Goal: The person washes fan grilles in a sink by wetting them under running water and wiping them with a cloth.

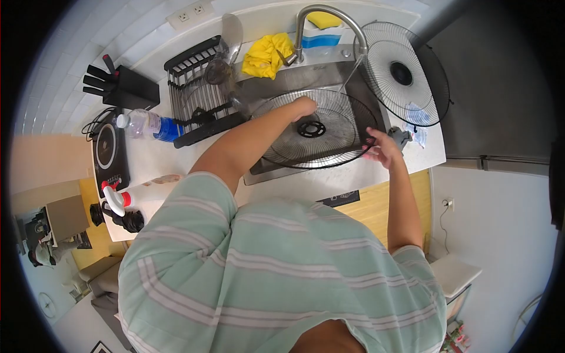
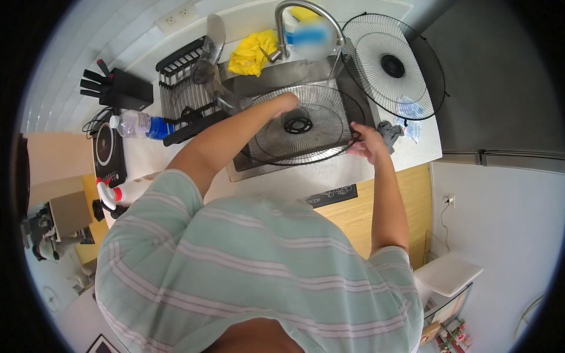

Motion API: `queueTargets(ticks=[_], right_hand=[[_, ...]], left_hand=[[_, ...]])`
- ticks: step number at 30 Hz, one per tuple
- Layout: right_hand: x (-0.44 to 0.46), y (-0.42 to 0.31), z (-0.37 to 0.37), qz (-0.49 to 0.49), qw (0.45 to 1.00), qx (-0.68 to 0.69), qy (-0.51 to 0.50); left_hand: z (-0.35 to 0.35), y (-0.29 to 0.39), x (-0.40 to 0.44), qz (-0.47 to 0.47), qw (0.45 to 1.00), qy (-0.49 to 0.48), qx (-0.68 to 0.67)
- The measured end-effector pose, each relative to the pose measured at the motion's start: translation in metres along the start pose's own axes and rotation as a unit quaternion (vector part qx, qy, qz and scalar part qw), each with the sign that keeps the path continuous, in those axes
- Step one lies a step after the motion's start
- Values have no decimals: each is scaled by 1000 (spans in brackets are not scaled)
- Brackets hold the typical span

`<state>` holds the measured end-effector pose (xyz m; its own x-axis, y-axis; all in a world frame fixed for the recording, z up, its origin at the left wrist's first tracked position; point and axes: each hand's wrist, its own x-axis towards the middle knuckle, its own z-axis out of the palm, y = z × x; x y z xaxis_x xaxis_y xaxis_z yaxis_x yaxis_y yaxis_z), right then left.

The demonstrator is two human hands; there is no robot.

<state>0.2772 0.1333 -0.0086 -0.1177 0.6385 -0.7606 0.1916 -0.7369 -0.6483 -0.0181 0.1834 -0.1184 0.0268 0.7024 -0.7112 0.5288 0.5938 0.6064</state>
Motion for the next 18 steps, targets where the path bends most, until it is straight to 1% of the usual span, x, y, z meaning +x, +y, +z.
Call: queueTargets(ticks=[1, 2, 4, 5, 7, 8, 11, 12, 15, 16, 18], right_hand=[[-1, 4, 7, 7, 1000, -2, -25], [-6, 5, 15, -1, 1000, -15, -13], [4, 6, 15, 29, 999, -6, -43], [8, 8, 13, 43, 997, -1, -56], [-19, -9, 33, 3, 1000, 3, -17], [-34, -19, 42, -16, 1000, 7, 2], [-56, -34, 42, -46, 998, -39, 23], [-74, -41, 46, -59, 997, -44, 36], [-111, -53, 46, -85, 995, -32, 29], [-116, -52, 45, -83, 996, -13, 40], [-135, -57, 49, -118, 991, -18, 66]], left_hand=[[0, 14, -42, -36, 998, 31, -44], [-3, 18, -63, -18, 1000, 12, -10], [-6, 17, -89, 20, 998, -30, 60], [-4, 13, -93, 23, 996, -32, 75], [-1, 3, -91, 29, 993, -32, 106], [3, -4, -85, 21, 995, -25, 94], [12, -3, -90, 76, 985, 61, 146], [15, -3, -81, 86, 982, 33, 166], [26, 27, -99, 118, 973, 60, 191], [33, 33, -98, 140, 971, 49, 185], [45, 50, -111, 178, 966, 77, 169]])
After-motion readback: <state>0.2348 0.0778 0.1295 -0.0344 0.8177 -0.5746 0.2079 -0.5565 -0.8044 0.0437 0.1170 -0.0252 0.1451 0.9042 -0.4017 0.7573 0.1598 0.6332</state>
